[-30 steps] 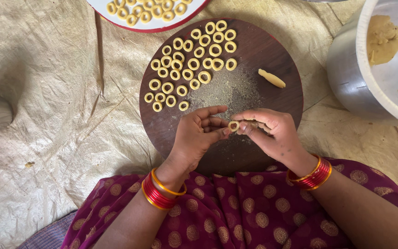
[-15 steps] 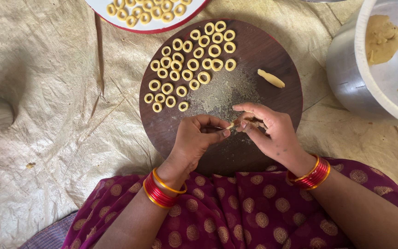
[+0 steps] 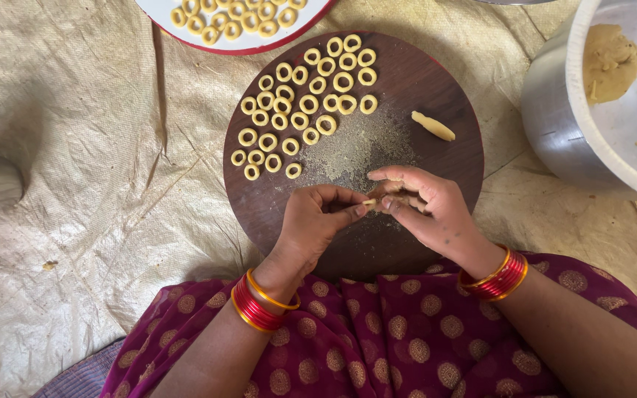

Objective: The person is making dough rings by hand. They roll small pieces of dough into thin strips, then join the ends to form rings, placing them on a wooden board.

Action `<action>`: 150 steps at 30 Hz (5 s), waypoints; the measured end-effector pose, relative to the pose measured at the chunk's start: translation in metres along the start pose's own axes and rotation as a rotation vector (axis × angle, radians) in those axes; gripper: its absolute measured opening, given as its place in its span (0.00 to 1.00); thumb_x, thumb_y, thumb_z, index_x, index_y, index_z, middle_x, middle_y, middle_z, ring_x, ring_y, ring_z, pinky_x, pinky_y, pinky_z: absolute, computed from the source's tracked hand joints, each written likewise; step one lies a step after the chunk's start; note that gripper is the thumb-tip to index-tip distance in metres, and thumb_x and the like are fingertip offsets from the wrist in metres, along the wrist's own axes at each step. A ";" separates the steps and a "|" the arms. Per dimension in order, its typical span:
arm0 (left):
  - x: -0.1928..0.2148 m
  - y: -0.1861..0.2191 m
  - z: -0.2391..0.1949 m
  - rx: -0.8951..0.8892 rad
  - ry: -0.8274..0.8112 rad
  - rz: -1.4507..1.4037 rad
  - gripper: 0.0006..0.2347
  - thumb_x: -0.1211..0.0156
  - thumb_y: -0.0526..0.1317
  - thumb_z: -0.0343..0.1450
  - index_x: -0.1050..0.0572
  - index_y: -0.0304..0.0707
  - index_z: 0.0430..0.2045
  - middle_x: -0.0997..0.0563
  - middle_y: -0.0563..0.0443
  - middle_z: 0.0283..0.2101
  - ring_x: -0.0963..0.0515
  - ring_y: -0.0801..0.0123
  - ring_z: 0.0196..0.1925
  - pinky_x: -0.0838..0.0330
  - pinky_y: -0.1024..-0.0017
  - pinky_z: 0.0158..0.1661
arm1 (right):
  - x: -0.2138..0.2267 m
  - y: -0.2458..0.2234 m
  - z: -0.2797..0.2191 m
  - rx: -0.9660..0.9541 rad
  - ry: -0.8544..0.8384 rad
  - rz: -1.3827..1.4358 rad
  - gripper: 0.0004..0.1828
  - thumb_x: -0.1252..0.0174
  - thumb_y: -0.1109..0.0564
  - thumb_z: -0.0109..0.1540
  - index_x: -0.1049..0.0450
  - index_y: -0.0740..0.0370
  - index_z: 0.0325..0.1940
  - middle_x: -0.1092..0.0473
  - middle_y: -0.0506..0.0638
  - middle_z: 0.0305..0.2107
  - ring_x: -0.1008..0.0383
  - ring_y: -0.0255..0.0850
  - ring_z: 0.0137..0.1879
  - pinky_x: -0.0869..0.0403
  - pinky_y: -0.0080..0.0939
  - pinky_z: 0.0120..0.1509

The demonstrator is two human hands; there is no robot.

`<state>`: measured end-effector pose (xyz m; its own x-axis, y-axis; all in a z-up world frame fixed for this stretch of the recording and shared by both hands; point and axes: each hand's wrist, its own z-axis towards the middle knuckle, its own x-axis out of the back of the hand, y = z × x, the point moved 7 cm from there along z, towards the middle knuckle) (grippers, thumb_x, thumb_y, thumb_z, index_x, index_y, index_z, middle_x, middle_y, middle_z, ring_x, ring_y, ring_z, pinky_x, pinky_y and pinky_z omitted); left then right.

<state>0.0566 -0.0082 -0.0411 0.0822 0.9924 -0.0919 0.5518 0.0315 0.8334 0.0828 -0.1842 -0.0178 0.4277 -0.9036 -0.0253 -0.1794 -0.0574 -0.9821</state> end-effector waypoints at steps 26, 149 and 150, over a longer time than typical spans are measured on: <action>0.008 -0.005 0.001 0.225 0.009 0.058 0.08 0.30 0.37 0.67 0.19 0.34 0.35 0.15 0.52 0.31 0.16 0.77 0.30 0.21 0.80 0.33 | 0.006 0.015 0.001 -0.104 0.015 0.141 0.17 0.45 0.57 0.68 0.25 0.69 0.57 0.22 0.54 0.39 0.19 0.35 0.47 0.21 0.32 0.51; 0.289 0.105 0.215 -0.044 0.515 -0.358 0.18 0.66 0.36 0.79 0.41 0.36 0.65 0.22 0.34 0.53 0.17 0.43 0.51 0.21 0.44 0.48 | 0.161 0.117 -0.005 -0.513 0.294 -0.866 0.17 0.49 0.58 0.61 0.22 0.69 0.48 0.23 0.70 0.37 0.22 0.62 0.48 0.27 0.56 0.54; 0.282 0.109 0.215 -0.050 0.481 -0.367 0.19 0.65 0.35 0.78 0.40 0.37 0.66 0.22 0.35 0.53 0.16 0.44 0.51 0.20 0.43 0.46 | 0.162 0.119 -0.005 -0.557 0.289 -0.865 0.17 0.49 0.58 0.61 0.22 0.69 0.49 0.23 0.70 0.37 0.21 0.62 0.48 0.27 0.56 0.55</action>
<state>0.3178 0.2495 -0.0936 -0.4973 0.8576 -0.1311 0.4324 0.3760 0.8195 0.1265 -0.3394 -0.1383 0.3901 -0.5253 0.7562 -0.3263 -0.8469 -0.4200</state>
